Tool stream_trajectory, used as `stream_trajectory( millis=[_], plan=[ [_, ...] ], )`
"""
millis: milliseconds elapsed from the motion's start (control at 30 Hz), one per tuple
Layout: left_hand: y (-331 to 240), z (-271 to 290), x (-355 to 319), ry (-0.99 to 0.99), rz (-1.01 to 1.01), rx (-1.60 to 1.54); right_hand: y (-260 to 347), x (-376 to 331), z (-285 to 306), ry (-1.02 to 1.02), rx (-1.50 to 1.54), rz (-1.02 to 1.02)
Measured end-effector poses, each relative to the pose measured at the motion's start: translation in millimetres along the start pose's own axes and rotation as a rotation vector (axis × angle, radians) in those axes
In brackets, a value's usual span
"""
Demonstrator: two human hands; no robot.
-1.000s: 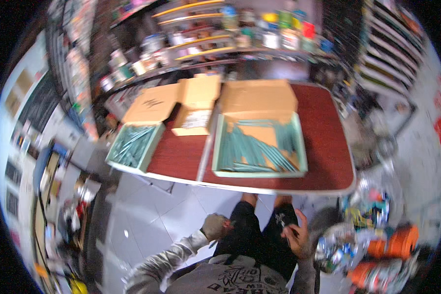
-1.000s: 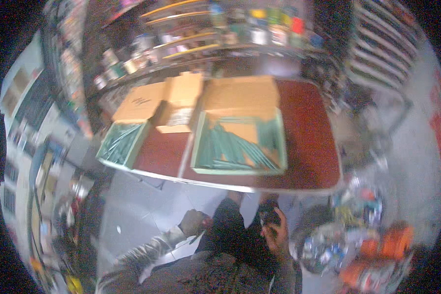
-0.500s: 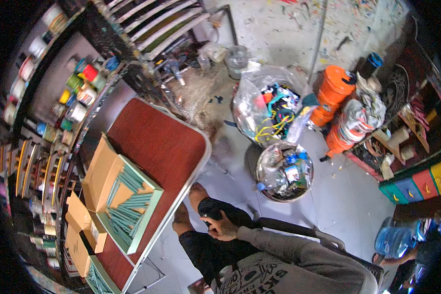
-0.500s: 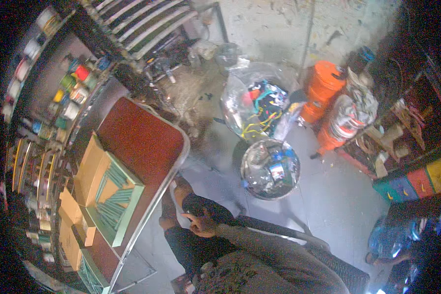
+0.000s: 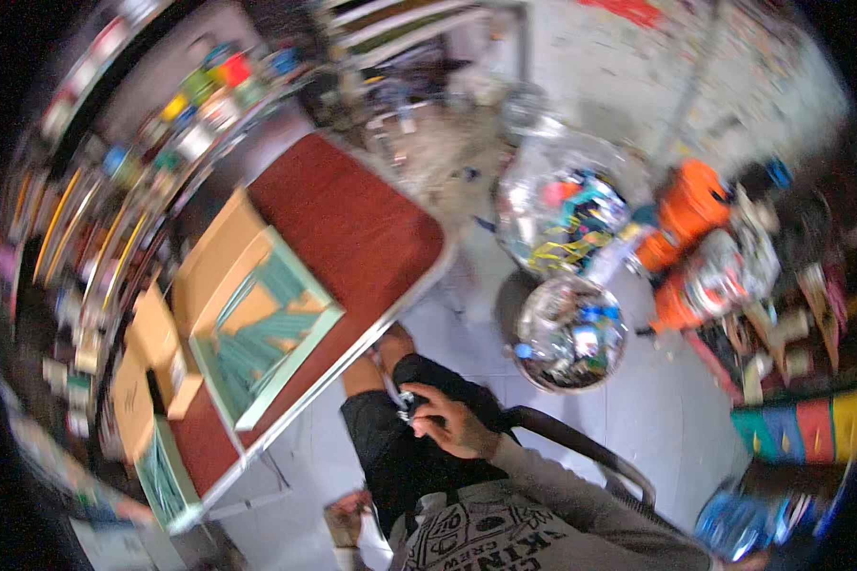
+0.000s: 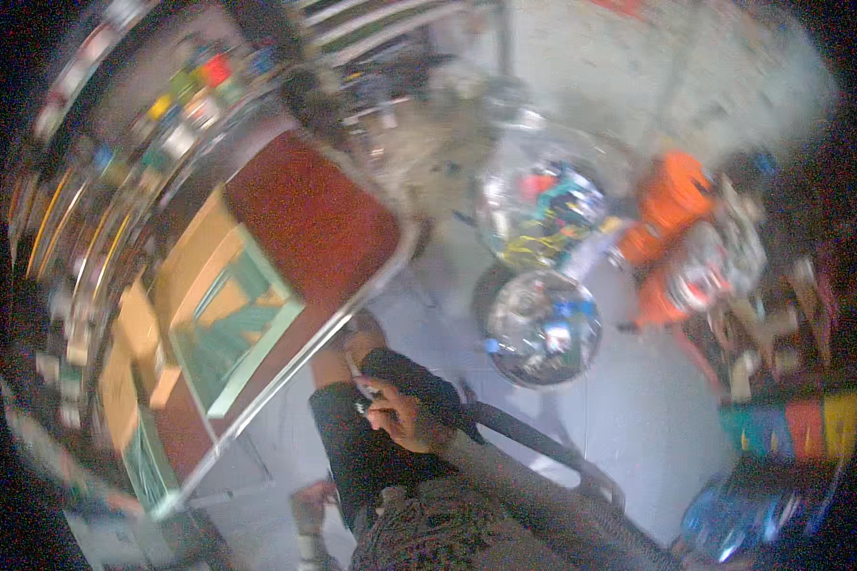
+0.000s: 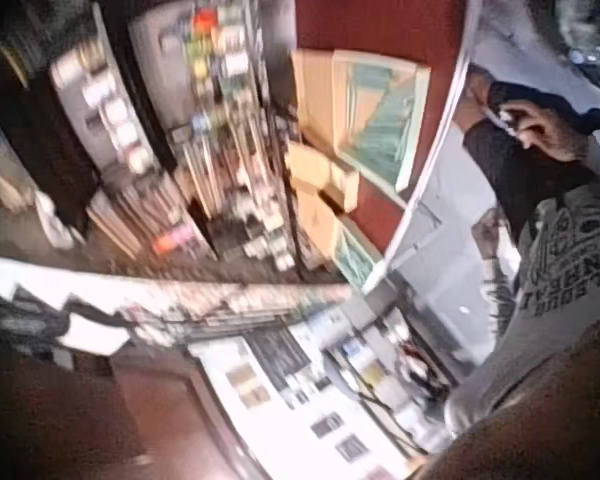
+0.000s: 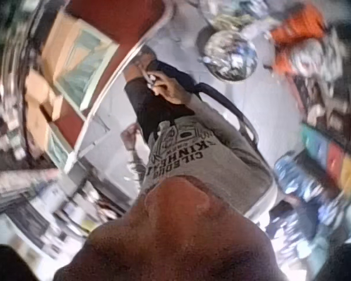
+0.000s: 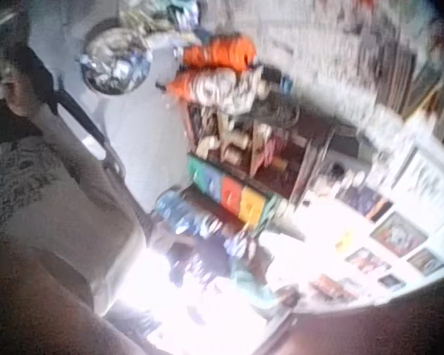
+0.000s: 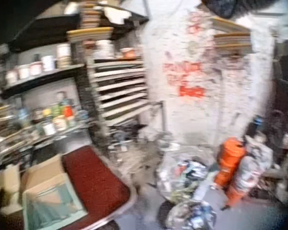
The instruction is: The person takes a pen from a box, wraps a silver sleeve around it, and uses a thin wooden stick to adjust and secure the sleeve before placing the completed pen back in a box.
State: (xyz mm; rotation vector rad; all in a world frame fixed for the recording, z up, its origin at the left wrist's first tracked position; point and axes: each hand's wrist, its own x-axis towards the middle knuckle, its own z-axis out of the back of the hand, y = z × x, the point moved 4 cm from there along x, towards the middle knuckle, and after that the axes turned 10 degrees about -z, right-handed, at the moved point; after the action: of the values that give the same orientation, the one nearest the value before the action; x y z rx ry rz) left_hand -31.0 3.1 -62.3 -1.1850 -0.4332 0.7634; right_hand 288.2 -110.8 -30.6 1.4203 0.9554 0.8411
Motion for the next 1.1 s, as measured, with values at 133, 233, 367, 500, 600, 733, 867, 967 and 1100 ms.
stream_trajectory(
  millis=[133, 233, 367, 500, 600, 733, 867, 967, 1100],
  plan=[
    [-86, 58, 32, -0.439, -0.258, -0.311, 74, 0, 0, 0.169, 0.078, -0.003],
    [-193, 85, 78, -0.412, -0.478, -0.555, 118, 25, -5, 0.164, 0.271, -0.030],
    [-285, 102, 173, -0.353, -0.668, -0.782, 199, 92, -19, 0.178, 0.275, 0.246],
    [-336, 139, 248, -0.159, -0.912, -0.761, 275, 165, -64, 0.312, 0.153, 0.561],
    [-344, 161, 277, -0.135, -0.957, -0.701, 316, 211, -106, 0.325, 0.201, 0.750],
    [-340, 172, 302, -0.089, -0.948, -0.732, 331, 253, -132, 0.324, 0.246, 0.815],
    [-339, 199, 321, -0.150, -0.991, -0.638, 327, 289, -149, 0.371, 0.244, 0.806],
    [-342, 205, 331, -0.181, -0.977, -0.552, 326, 304, -146, 0.301, 0.093, 0.743],
    [-335, 212, 339, -0.236, -0.920, -0.560, 324, 320, -142, 0.431, 0.330, 0.730]
  ],
)
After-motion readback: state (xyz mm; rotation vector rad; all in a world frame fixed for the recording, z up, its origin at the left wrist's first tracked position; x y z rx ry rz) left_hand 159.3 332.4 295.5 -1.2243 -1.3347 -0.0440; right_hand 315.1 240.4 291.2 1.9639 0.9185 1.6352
